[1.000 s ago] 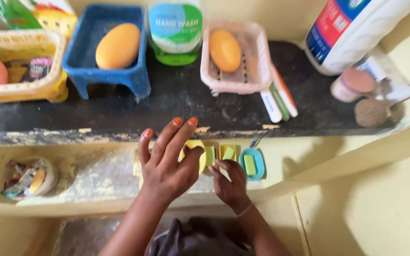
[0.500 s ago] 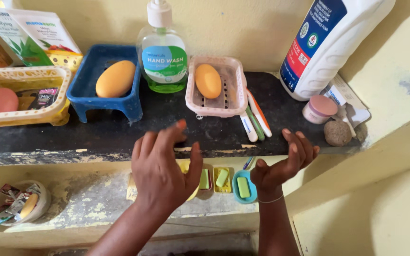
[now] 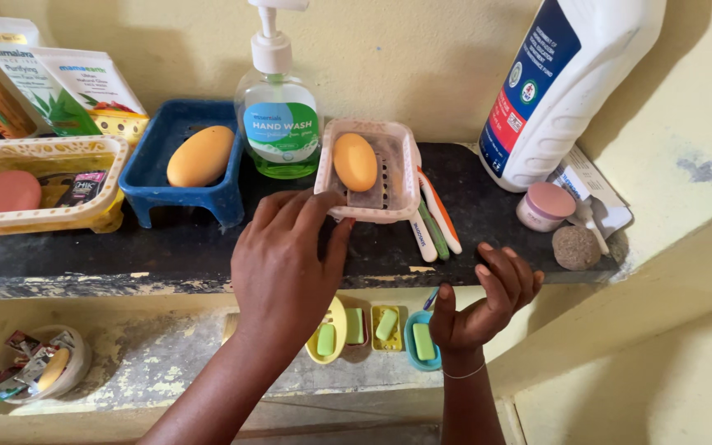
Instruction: The person organizes bathroom items on a shelf. They pick up and place down various items including soap bars, a sponge, a brush, toothbrushes, and tubes of cream, arranging them in a neat row.
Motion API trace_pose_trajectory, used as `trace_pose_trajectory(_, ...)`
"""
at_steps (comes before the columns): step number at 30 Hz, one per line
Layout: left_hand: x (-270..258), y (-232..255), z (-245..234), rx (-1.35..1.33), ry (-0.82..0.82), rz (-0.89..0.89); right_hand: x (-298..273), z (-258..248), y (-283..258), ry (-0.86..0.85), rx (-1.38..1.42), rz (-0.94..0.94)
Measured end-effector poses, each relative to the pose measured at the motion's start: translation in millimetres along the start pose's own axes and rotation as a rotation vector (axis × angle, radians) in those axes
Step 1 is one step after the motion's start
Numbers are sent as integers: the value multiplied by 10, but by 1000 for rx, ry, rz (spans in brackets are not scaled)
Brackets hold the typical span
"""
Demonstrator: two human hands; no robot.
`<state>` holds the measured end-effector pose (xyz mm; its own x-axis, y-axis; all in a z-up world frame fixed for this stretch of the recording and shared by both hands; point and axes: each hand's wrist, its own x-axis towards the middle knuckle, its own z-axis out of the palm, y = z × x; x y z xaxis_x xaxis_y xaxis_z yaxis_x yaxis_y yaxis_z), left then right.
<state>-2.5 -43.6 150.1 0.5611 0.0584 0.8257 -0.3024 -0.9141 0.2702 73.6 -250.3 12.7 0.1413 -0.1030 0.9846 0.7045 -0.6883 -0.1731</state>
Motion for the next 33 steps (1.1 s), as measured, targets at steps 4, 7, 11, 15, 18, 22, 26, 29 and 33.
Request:
trace_pose_trajectory(4,-75,13,-45,-61,14,20,-3,-46,9,-25,-1,-16)
trace_pose_trajectory(7,-140,61,-153,-99,29,26,3,-85,15,-49,-3,-28)
trace_pose_trajectory(11,-341,121,-352,-120,29,16,13,-128,34,-76,19,-55)
trace_pose_trajectory(15,-756,70,-565,-128,52,8,1,-143,41,-89,6,-63)
trace_pose_trajectory(18,-1229,-112,-828,-110,72,18,12,-125,81,-95,5,-83)
trace_pose_trajectory(22,-1992,-690,-1345,38,-181,53,-72,-132,130,-128,2,-87)
trace_pose_trajectory(26,-2834,-1010,-1448,-2,-313,-114,-148,-116,154,-166,-25,-85)
trace_pose_trajectory(29,-3292,-1220,-1060,21,-197,4,-148,-35,217,-134,10,-153)
trace_pose_trajectory(33,-3817,-1392,-86,5,-82,-65,-155,67,256,-79,15,-220)
